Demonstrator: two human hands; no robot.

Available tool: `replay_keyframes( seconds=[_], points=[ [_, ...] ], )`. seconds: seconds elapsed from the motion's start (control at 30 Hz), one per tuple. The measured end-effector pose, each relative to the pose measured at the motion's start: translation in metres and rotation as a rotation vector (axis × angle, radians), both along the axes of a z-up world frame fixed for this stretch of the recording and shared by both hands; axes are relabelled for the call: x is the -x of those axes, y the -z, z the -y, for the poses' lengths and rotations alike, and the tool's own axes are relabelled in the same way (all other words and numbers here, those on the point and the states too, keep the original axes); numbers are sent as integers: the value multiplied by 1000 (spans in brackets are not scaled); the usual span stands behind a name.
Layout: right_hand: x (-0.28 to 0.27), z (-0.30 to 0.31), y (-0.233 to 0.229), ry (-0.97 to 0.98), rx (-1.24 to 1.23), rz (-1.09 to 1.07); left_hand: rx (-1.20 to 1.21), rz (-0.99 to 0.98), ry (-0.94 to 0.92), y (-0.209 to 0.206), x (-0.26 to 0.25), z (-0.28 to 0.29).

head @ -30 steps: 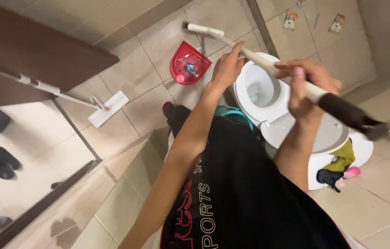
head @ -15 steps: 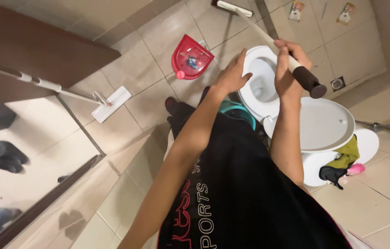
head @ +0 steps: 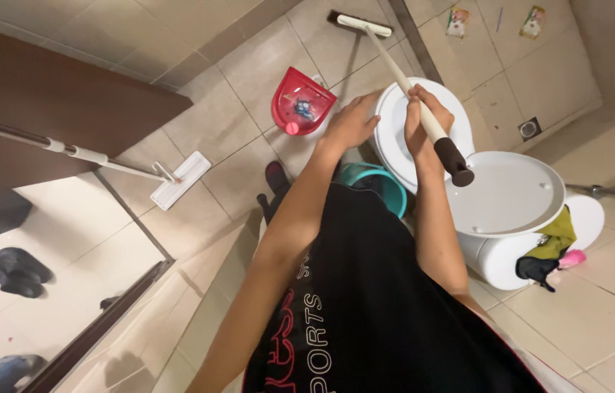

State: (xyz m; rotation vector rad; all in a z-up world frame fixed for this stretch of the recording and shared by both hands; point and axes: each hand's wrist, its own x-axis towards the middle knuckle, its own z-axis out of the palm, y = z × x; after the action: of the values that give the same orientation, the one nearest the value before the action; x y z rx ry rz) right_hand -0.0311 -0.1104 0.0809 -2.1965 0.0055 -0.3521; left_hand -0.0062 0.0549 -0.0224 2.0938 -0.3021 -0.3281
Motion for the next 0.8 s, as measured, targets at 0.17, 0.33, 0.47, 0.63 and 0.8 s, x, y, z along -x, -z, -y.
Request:
replay_keyframes(
  seconds=[0.17, 0.33, 0.47, 0.63, 0.8],
  points=[
    [9, -31, -18, 94, -14, -23, -166, -185, 57, -13, 11, -31],
    [20, -58, -48, 156, -32, -132, -250, -344, 199, -2, 14, -35],
    [33, -67, -66, 123, -165, -67, -291, -388, 231, 2, 22, -40],
    [44, -68, -87, 216, -438, -160, -139, -344, 169, -3, 25, -42],
    [60, -66, -104, 271, -571, -191, -137, -340, 154, 2, 30, -33]
  ],
)
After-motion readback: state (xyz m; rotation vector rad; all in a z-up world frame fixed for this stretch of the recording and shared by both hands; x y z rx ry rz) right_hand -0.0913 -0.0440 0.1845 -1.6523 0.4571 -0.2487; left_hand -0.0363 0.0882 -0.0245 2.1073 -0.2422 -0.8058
